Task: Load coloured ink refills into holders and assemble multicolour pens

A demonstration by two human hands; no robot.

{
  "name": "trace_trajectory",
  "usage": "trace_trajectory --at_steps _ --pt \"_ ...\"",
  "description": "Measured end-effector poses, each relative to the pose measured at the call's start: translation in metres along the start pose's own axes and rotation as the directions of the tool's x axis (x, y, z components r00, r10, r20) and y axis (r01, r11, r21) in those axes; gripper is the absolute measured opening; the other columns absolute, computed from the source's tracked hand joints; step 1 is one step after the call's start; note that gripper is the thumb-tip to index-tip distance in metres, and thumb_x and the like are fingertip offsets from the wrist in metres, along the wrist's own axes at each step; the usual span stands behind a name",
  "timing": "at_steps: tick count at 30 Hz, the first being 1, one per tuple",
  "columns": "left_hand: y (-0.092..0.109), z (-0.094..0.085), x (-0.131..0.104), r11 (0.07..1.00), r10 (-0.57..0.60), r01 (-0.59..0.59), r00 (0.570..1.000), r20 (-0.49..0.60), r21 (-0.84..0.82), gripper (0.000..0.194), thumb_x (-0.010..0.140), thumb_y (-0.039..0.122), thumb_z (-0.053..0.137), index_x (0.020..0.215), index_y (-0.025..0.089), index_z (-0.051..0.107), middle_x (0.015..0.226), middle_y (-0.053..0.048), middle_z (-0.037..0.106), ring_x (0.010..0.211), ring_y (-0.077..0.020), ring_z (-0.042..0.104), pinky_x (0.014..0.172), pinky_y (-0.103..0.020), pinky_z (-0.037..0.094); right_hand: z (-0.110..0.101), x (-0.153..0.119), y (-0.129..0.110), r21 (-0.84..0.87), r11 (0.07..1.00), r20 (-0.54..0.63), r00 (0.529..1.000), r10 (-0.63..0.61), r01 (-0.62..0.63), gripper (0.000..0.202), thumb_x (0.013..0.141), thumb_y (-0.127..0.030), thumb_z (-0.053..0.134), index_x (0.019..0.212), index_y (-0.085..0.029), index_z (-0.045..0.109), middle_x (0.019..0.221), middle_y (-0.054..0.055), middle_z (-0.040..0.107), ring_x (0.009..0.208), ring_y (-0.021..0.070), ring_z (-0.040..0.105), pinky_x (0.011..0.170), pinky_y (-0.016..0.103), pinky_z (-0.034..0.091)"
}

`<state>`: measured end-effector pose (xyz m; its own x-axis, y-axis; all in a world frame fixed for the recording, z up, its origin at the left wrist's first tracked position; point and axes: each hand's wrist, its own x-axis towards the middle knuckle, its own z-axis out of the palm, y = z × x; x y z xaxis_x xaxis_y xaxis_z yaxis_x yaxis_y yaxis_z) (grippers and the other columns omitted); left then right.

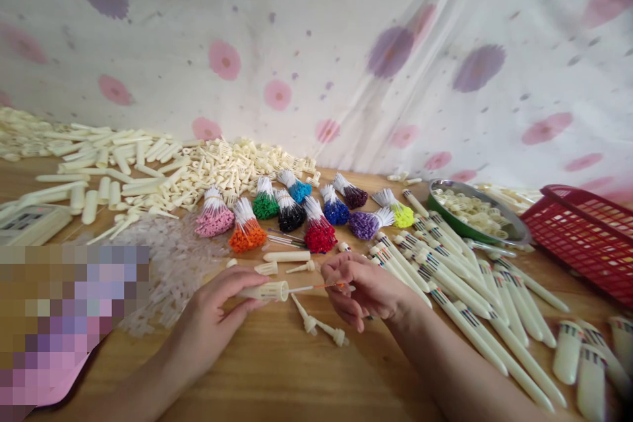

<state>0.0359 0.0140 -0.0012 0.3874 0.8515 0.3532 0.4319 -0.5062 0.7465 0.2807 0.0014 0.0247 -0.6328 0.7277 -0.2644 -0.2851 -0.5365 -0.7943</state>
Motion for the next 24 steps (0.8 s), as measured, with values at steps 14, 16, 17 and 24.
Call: trace_trajectory --at_steps 14,16,17,24 --pt "0.004 0.002 -0.002 1.000 0.019 -0.019 1.000 0.012 0.017 0.018 0.076 0.022 0.058 0.088 0.027 0.069 0.090 -0.003 0.072 0.088 -0.0208 0.066 0.076 -0.032 0.056 0.004 0.004 0.005 0.069 0.996 0.043 0.998 0.051 -0.054 0.019 0.066 -0.022 0.049 0.049 -0.017 0.042 0.034 -0.005 0.048 0.027 0.0095 0.049 0.023 0.013 0.022" --pt "0.003 0.003 -0.003 0.999 0.027 -0.027 0.999 0.020 0.019 0.018 0.076 0.022 0.059 0.089 0.027 0.069 0.090 -0.003 0.072 0.087 -0.0203 0.066 0.076 -0.031 0.055 0.003 0.006 0.007 0.098 0.990 0.081 0.993 0.091 -0.098 0.021 0.066 -0.024 0.049 0.049 -0.017 0.040 0.034 -0.006 0.046 0.026 0.0088 0.047 0.023 0.013 0.022" --pt "0.002 0.003 -0.003 0.999 0.030 -0.031 0.999 0.020 0.023 0.018 0.076 0.021 0.059 0.090 0.027 0.069 0.091 -0.003 0.071 0.087 -0.0199 0.066 0.076 -0.030 0.055 0.004 0.006 0.008 0.101 0.989 0.086 0.991 0.098 -0.107 0.022 0.066 -0.025 0.050 0.049 -0.018 0.039 0.034 -0.006 0.045 0.026 0.0087 0.047 0.023 0.013 0.022" --pt "0.001 0.000 -0.002 0.999 0.003 -0.003 1.000 0.009 0.041 0.017 0.076 0.023 0.060 0.091 0.027 0.068 0.093 -0.002 0.071 0.091 -0.0204 0.065 0.079 -0.030 0.054 0.024 -0.002 0.000 -0.430 0.902 -0.232 0.960 -0.158 0.044 0.032 0.081 -0.043 0.053 0.066 -0.016 0.048 0.053 0.000 0.061 0.042 0.0070 0.054 0.035 0.013 0.033"
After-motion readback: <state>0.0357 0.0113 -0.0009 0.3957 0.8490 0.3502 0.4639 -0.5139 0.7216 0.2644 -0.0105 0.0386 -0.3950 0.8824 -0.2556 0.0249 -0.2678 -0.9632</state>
